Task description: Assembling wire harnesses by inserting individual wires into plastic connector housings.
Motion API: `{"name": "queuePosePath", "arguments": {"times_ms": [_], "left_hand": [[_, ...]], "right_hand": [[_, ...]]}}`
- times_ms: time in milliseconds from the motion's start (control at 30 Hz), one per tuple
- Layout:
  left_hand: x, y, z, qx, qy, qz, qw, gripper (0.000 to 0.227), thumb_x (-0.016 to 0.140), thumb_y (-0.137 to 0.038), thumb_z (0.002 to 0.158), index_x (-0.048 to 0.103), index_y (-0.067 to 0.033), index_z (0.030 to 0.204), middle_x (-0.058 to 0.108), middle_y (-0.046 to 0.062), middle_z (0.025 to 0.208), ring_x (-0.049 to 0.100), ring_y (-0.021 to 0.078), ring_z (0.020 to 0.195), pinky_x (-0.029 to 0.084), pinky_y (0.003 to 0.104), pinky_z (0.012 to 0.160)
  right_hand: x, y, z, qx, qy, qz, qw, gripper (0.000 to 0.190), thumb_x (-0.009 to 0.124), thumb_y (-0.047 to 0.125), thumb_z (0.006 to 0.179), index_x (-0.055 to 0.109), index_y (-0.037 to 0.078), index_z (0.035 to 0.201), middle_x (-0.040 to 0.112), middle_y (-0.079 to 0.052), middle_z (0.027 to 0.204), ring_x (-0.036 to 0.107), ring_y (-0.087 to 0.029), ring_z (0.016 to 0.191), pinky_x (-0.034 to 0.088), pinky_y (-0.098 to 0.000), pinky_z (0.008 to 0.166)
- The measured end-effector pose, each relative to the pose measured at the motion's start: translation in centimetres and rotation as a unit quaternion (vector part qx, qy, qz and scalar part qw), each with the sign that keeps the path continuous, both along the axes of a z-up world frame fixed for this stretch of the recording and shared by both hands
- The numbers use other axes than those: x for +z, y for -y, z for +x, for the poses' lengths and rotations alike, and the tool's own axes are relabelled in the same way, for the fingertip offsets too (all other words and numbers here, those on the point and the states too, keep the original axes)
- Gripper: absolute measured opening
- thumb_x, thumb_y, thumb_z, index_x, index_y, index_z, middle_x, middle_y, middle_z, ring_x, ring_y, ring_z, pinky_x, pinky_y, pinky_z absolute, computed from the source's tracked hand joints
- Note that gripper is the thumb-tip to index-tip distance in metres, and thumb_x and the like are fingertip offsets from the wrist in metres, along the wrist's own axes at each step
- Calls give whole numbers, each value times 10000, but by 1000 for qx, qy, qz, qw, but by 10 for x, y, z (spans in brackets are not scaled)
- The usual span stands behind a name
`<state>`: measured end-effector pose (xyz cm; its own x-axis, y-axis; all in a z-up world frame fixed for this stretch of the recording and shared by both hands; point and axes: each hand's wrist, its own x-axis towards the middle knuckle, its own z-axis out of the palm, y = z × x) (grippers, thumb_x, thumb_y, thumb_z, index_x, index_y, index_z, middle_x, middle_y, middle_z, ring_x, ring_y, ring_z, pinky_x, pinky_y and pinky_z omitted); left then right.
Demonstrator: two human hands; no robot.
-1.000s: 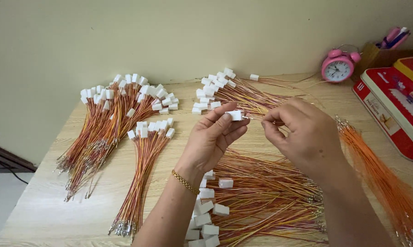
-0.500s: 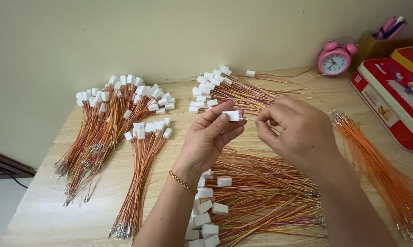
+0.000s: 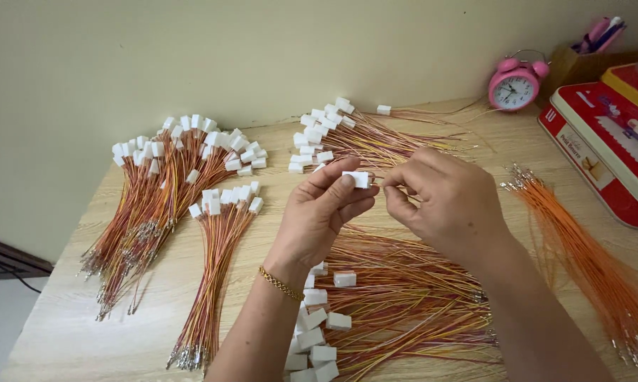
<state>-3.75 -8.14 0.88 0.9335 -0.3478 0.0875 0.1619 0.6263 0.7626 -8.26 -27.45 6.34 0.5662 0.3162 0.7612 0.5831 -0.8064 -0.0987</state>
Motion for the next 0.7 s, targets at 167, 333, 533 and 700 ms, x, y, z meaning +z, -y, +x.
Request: {"name": "queuePosePath", "arguments": {"times_ms": [167, 333, 533, 700], "left_hand": [[-2, 2, 1, -2, -7, 27, 1000, 298, 625, -15, 977, 643, 17, 1273, 735, 193, 984, 748, 283, 961, 644, 337, 876], [-4, 1, 4, -1, -13, 28, 1000, 301, 621, -5, 976, 641, 26, 1275, 726, 187, 983, 745, 267, 933, 646, 335, 862], [-6, 2, 2, -15, 2, 24, 1000, 311, 624, -14, 977, 633, 19, 1286, 710, 167, 1033, 735, 249, 925, 643, 329, 871], [11, -12, 0, -1, 21, 73, 997, 282, 640, -1, 959, 672, 16, 1239, 719, 168, 1005, 738, 266, 939, 649, 355, 882]], "right_hand": [[-3, 3, 6, 20, -11, 4, 1000, 108, 765, 23, 823, 750, 59, 924, 664, -1, 764, 445, -72, 487, 296, -223, 377], [2, 1, 2, 68, -110, 69, 989, 104, 746, 25, 793, 742, 73, 885, 664, 8, 750, 523, -83, 562, 362, -217, 440], [-2, 0, 4, 53, -134, 68, 987, 87, 755, 64, 782, 728, 114, 847, 654, 26, 741, 501, -86, 551, 364, -239, 436], [-4, 6, 10, 57, -132, 49, 988, 97, 759, 80, 805, 735, 113, 894, 660, 28, 805, 475, -80, 538, 345, -226, 428]]}}
